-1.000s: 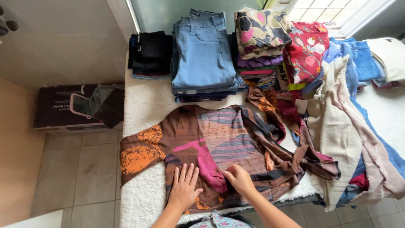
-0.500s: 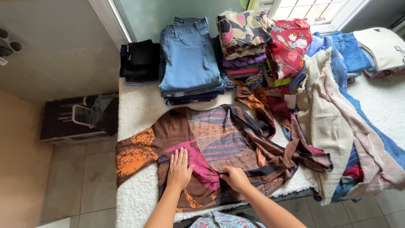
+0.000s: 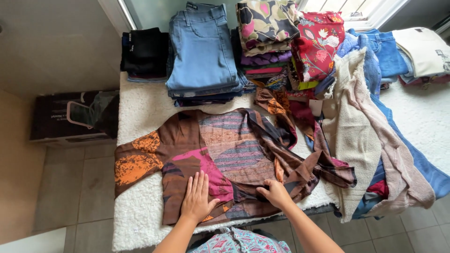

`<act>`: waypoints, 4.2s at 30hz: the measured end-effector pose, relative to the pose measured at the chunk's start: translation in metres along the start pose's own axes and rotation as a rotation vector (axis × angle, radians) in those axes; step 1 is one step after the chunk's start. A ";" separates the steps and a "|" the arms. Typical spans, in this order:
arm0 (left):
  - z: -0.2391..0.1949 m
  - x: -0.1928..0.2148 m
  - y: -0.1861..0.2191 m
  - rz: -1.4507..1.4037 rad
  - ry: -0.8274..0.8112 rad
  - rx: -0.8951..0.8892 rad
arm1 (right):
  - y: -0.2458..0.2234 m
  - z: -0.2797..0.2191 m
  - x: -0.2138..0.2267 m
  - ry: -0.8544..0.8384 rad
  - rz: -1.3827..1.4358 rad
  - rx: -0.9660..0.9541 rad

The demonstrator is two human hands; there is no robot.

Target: The person folds a patterned blouse and a pink towel on a white surface. They smooth the fabric, fold the sleeves and body of the blouse, and then fold the towel into a compact rectangle, placing each item onto a stack of folded clothes.

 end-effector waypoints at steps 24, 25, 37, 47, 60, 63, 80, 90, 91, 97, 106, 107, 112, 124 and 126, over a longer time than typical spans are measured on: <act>0.019 0.008 0.017 0.013 0.139 -0.444 | 0.100 -0.014 0.184 0.014 0.517 -0.078; 0.019 0.008 0.018 0.018 0.144 -0.446 | 0.110 -0.015 0.190 0.020 0.568 -0.105; 0.026 0.015 0.021 0.123 0.220 -0.473 | 0.170 -0.045 0.259 0.075 0.663 -0.163; 0.027 0.013 0.023 0.163 0.236 -0.481 | 0.250 -0.068 0.321 0.189 0.586 -0.235; 0.013 0.000 0.044 -0.039 -0.057 -0.322 | 0.269 -0.081 0.319 0.738 -0.188 -0.425; 0.011 0.001 0.066 -0.269 -0.092 -0.148 | 0.187 -0.080 0.285 0.888 -0.309 -0.022; 0.011 -0.028 0.081 -0.100 -0.019 -0.214 | -0.037 0.034 -0.013 -0.014 -0.417 0.587; 0.023 -0.012 0.082 0.162 0.202 -0.325 | -0.005 0.056 0.046 -0.432 -0.048 0.189; 0.022 -0.011 0.084 0.176 0.205 -0.323 | 0.001 0.049 0.059 -0.425 0.039 0.117; 0.027 -0.008 0.084 0.205 0.228 -0.333 | 0.034 0.035 0.094 -0.466 0.338 -0.026; 0.029 -0.005 0.085 0.183 0.216 -0.333 | 0.103 0.022 0.171 -0.202 0.710 -0.235; 0.028 -0.006 0.085 0.184 0.216 -0.332 | 0.112 0.021 0.181 -0.203 0.710 -0.234; 0.026 -0.008 0.084 0.200 0.212 -0.333 | 0.136 -0.019 0.246 -0.110 1.123 -0.271; 0.029 -0.006 0.085 0.152 0.199 -0.338 | 0.296 -0.019 0.329 0.154 1.063 -0.104; 0.028 -0.007 0.085 0.152 0.190 -0.342 | 0.319 -0.011 0.329 0.193 1.026 -0.135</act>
Point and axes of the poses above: each hand's wrist, its own z-axis towards the middle knuckle, its own x-axis out of the back of the hand, y = z × x, the point moved 5 cm from there along z, towards the middle knuckle, and after that the axes turned 6 degrees about z, right-handed, at the moved point
